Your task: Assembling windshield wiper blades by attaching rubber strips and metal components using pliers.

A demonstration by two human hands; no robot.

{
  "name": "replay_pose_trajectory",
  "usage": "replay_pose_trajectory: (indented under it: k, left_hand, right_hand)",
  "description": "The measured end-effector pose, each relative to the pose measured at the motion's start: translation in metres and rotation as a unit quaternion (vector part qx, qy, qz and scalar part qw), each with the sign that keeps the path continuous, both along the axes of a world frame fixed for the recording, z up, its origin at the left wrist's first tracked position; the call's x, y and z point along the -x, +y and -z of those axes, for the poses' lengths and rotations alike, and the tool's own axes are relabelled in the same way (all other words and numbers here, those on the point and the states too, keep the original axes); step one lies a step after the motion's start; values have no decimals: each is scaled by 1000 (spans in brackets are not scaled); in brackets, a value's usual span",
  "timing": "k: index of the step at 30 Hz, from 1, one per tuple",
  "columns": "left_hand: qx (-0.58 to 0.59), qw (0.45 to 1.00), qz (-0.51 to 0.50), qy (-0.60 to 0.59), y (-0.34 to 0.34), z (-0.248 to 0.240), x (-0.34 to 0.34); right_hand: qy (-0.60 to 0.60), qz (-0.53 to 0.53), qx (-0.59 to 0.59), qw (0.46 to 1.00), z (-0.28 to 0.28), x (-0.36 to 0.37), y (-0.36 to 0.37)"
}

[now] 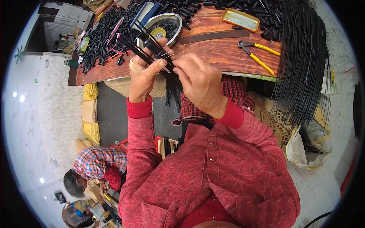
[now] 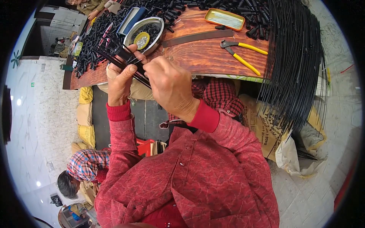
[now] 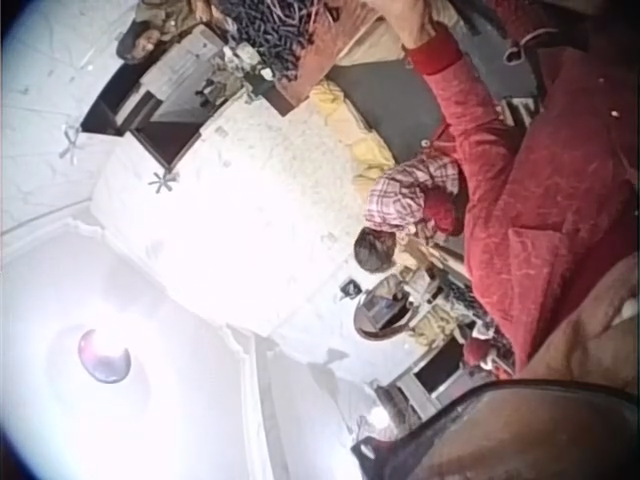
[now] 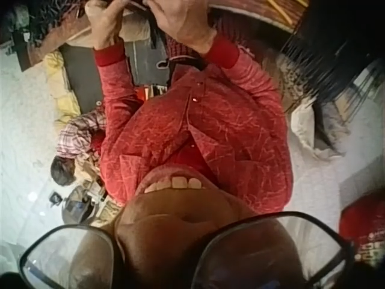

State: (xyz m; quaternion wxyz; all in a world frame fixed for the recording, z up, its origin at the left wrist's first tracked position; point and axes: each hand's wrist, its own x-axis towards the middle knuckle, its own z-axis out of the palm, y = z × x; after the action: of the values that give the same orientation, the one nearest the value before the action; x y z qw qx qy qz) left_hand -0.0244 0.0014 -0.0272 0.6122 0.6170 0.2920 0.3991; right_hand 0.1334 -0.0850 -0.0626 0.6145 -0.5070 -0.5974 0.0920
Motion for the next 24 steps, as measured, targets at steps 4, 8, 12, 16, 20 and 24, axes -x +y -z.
replay_pose_trajectory:
  k: [4,8,12,16,20,24]
  left_hand:
    - [-6,1000,4,-23,-2,3,-4]
    - [-11,1000,9,-17,-2,5,-4]
    - [-7,1000,-16,-24,-3,10,-4]
    - [3,1000,-12,-21,-6,5,-11]
    - [-8,1000,-8,-18,-5,4,-13]
    - [16,1000,5,-23,-5,2,-14]
  right_hand:
    - [-66,38,-12,997,-5,5,-5]
    - [-116,44,-22,992,-5,3,-3]
    - [-102,22,-19,994,-2,-4,0]
    - [45,-9,-5,999,3,-4,-2]
    - [72,-18,-1,997,4,-5,-3]
    - [96,-58,-16,994,7,-8,-1]
